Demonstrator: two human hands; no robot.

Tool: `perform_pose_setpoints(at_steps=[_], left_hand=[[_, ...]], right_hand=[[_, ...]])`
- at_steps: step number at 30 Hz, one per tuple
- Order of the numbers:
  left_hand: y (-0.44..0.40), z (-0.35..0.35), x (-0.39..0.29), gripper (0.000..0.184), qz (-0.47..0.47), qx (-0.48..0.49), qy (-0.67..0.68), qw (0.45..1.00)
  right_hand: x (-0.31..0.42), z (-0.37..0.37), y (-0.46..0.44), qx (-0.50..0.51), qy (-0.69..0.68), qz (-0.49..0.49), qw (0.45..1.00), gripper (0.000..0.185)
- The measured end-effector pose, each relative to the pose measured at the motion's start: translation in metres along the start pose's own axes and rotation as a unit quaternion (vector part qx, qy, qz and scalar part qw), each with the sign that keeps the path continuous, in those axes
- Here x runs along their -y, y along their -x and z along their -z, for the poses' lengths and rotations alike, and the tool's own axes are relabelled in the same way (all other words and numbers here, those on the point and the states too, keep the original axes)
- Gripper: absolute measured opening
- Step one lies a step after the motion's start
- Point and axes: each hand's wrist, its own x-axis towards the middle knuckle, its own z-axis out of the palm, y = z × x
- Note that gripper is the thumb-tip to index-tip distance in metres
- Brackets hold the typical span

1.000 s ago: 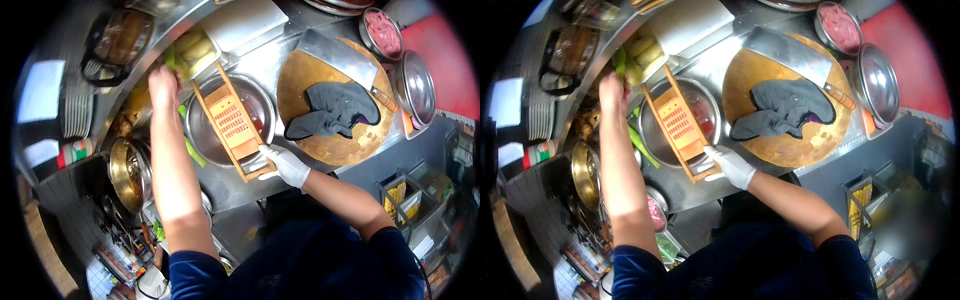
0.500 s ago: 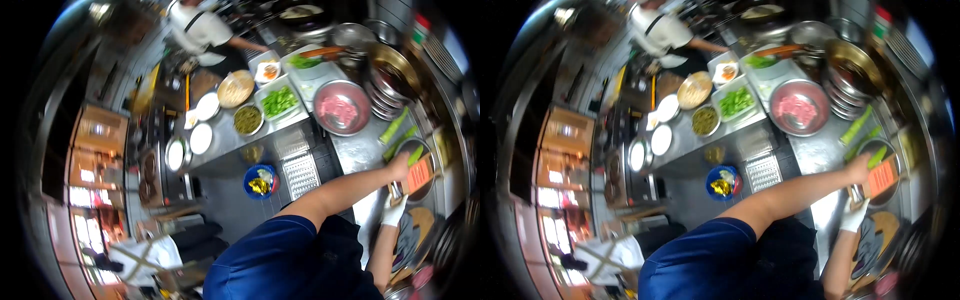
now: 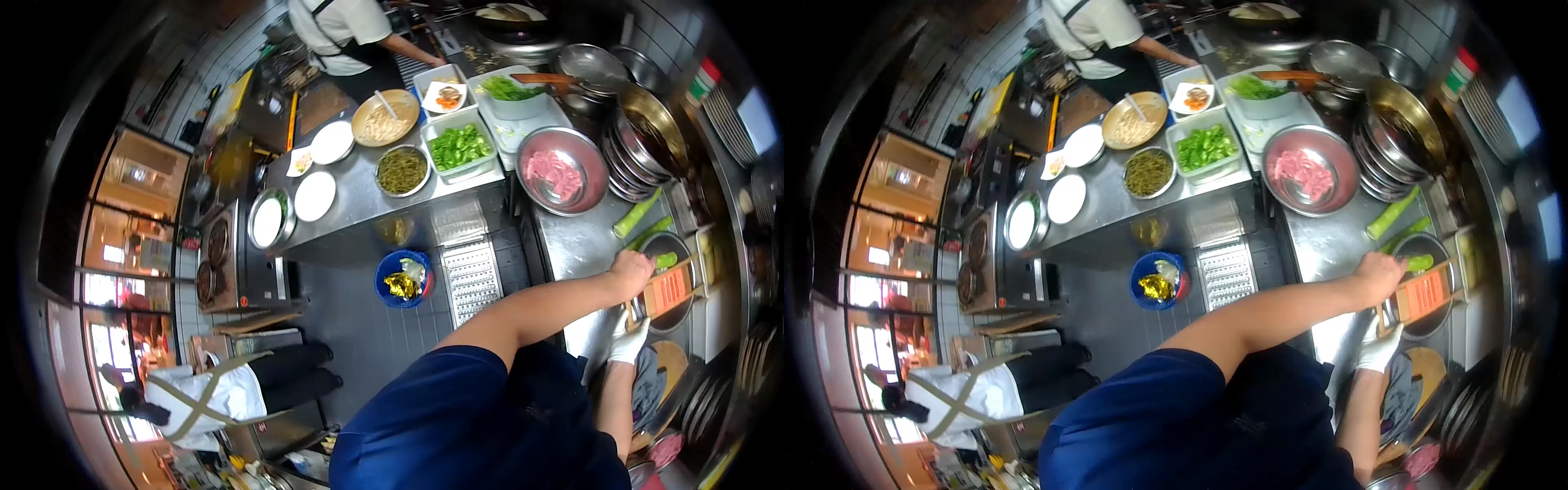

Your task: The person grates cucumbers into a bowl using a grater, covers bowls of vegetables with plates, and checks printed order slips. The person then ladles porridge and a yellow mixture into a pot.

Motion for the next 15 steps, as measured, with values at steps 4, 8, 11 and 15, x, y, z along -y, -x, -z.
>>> perform_pose_setpoints(at_steps=[4, 8, 11, 15], left_hand=[[0.011, 0.019, -0.014, 0.035, -0.049, 0.067, -0.038, 0.996], [0.015, -0.015, -0.025, 0.031, -0.092, 0.031, -0.04, 0.994], [0.036, 0.003, -0.025, 0.045, -0.141, 0.077, -0.049, 0.986], [0.067, 0.056, -0.022, 0.059, -0.144, 0.088, -0.064, 0.984]], right_hand=[[-0.007, 0.018, -0.005, 0.028, -0.002, -0.043, 0.999, 0.058], [-0.016, -0.009, 0.017, 0.025, 0.114, 0.089, 0.989, 0.048], [-0.02, -0.045, 0.055, -0.025, 0.074, 0.105, 0.991, 0.044], [-0.03, -0.064, 0.048, -0.067, 0.028, 0.072, 0.995, 0.043]])
